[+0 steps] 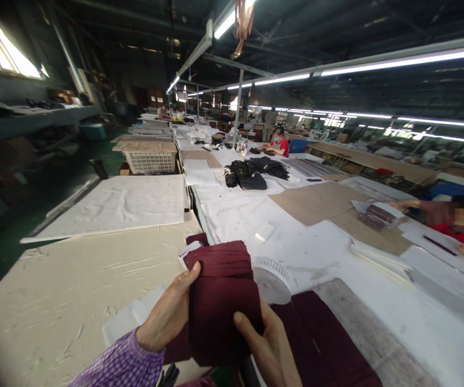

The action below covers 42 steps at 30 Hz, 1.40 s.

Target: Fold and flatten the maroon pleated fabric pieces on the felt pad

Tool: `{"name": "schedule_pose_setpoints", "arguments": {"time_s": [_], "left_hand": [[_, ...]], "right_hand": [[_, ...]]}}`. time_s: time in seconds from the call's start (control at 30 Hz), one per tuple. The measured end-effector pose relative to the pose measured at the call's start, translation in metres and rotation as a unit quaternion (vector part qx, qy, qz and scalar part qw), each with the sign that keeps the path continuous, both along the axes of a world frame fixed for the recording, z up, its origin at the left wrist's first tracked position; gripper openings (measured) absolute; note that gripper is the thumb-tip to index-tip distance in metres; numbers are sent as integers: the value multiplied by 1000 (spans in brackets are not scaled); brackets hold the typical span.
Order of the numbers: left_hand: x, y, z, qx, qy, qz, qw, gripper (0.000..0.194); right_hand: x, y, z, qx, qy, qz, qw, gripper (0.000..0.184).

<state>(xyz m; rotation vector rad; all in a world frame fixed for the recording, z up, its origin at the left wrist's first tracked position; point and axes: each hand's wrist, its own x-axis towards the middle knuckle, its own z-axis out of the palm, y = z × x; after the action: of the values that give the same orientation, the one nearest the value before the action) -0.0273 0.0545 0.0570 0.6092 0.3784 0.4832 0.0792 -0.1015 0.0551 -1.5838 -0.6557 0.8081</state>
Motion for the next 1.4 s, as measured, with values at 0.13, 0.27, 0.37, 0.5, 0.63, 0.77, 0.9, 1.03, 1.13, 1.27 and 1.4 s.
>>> {"name": "schedule_pose_setpoints", "arguments": {"time_s": [0.13, 0.27, 0.37, 0.5, 0.63, 0.77, 0.9, 1.03, 1.13, 1.27, 1.4], "left_hand": [[-1, -4, 6, -3, 4, -12, 1000, 38], [-4, -4, 6, -22, -4, -34, 999, 44], [-9, -4, -2, -20, -34, -53, 998, 41], [-13, -8, -11, 39, -28, -77, 996, 33], [-9, -14, -9, 55, -14, -66, 996, 29], [-6, -15, -10, 32, 5, -50, 998, 22], [-8, -11, -12, 34, 9, -60, 998, 22], [-11, -9, -9, 70, 0, -97, 993, 28], [-11, -10, -7, 78, -1, -106, 991, 30], [-9, -10, -9, 62, 1, -79, 995, 26], [-6, -13, -9, 45, 5, -63, 997, 28]], "right_hand": [[-3, 5, -4, 4, 45, -28, 999, 47], [-5, 5, -6, 28, 68, -47, 996, 43], [-7, 3, -5, 35, 83, -63, 994, 42], [-9, 1, -3, 30, 92, -71, 993, 39], [-11, 3, -3, 33, 85, -61, 994, 36], [-14, 7, 0, 24, 67, -63, 995, 38], [-8, 5, -1, 62, 7, -85, 994, 40], [4, 1, 1, 83, -36, -135, 987, 49], [4, 2, 5, 86, 20, -134, 987, 43], [-8, 8, 3, 88, 70, -131, 985, 41], [-15, 12, -2, 59, 46, -149, 986, 39]]}}
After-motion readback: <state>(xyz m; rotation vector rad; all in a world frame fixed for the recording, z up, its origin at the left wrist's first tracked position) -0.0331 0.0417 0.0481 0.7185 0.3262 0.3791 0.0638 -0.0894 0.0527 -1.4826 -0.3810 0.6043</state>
